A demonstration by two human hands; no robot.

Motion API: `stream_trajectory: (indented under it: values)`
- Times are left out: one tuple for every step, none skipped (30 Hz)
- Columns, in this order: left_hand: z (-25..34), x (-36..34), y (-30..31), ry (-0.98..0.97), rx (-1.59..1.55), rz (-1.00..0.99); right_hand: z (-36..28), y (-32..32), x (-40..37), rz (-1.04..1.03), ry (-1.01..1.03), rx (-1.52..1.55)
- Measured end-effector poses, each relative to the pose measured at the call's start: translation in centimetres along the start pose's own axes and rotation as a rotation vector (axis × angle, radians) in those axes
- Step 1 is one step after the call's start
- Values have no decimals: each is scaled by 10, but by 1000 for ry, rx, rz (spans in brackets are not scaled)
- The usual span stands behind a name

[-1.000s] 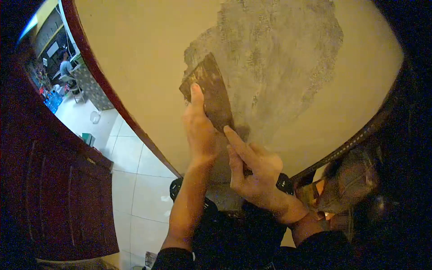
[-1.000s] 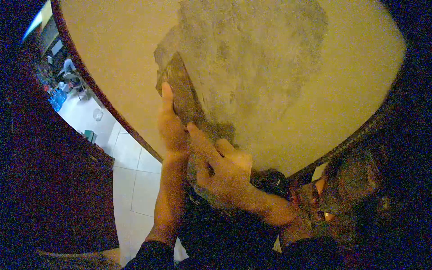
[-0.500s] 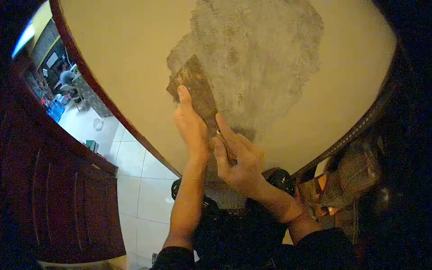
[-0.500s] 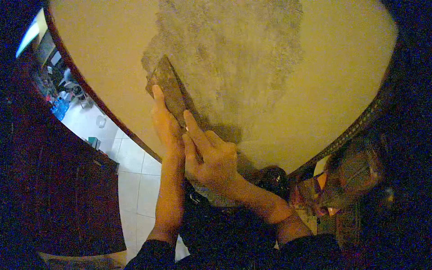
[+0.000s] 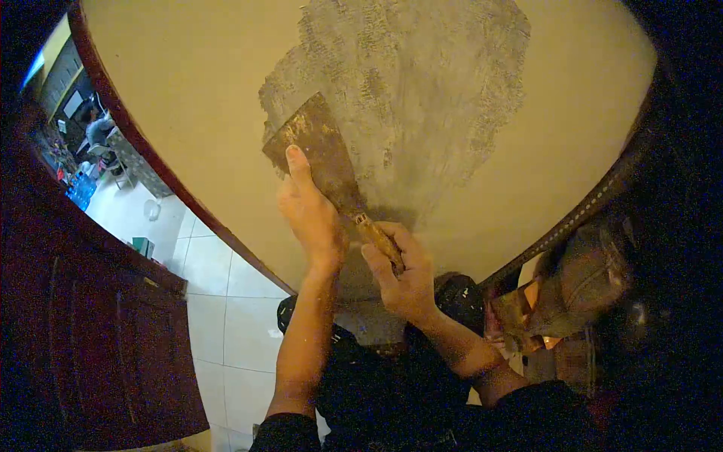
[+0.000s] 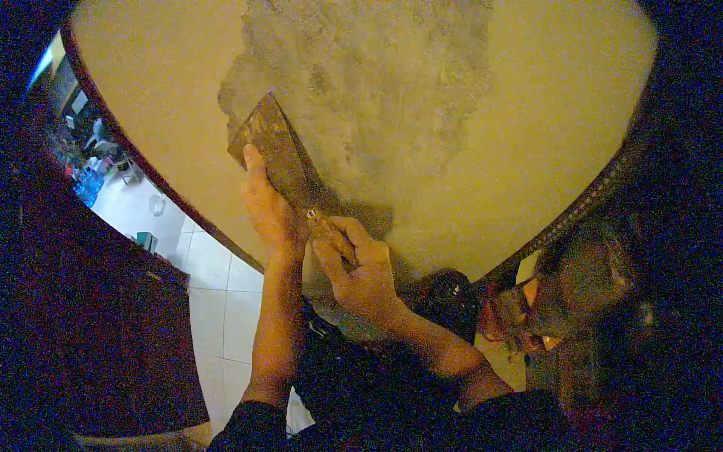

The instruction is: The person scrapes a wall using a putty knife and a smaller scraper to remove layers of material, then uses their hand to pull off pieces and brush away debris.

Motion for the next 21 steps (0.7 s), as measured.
stream_trajectory:
  values:
    - [4,-5,-1,-84,-19,4,6,0,-2,-21,-88,69]
    - [4,-8,-3,-78,-20,1,6,3,-4,-20,-92,64]
    - [9,-13,-4,-160,-51,-4,14,1,-8,-28,-202,188]
    - [14,-18,-4,-243,-82,-8,20,-1,-12,-36,-312,314]
    - [11,-18,-2,-241,-84,-8,21,1,-13,-37,-313,312]
    - [4,-15,2,-159,-25,-6,21,4,-14,-30,-292,261]
    - [-4,-13,4,-78,34,-3,21,8,-14,-23,-271,212]
    - [-6,-14,4,-80,32,-2,23,9,-15,-25,-269,212]
    - [-8,-14,5,-92,23,-10,23,10,-18,-40,-221,191]
    - [-7,-15,5,-106,14,-16,22,10,-17,-56,-171,171]
    - [-6,-19,6,-108,16,-10,22,9,-19,-61,-172,176]
    - [-1,-27,3,-129,-2,-51,14,13,-17,-37,-45,69]
    - [2,-33,1,-148,-20,-93,6,17,-17,-11,80,-39]
    - [-2,-34,7,-145,-18,-90,3,20,-18,-14,77,-38]
    - [-2,-37,13,-232,90,-114,0,22,-19,-47,11,-32]
    - [0,-42,15,-318,200,-140,0,23,-22,-79,-57,-26]
    - [-1,-45,20,-311,203,-145,4,24,-24,-76,-64,-29]
    - [1,-49,21,-288,163,-190,6,23,-27,-105,-27,-60]
    - [2,-51,21,-267,121,-234,6,22,-28,-135,14,-91]
    - [1,-51,23,-261,123,-236,5,22,-30,-135,7,-93]
    - [3,-50,24,-275,140,-220,1,20,-29,-153,32,-126]
Point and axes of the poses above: each hand's wrist, its own x-axis towards the middle knuckle, its own y-axis out of the back of the hand, z = x × y, the point moved 7 cm from there along x, towards the middle knuckle, and after that the axes turned 14 degrees about y, right-handed, at the moved point
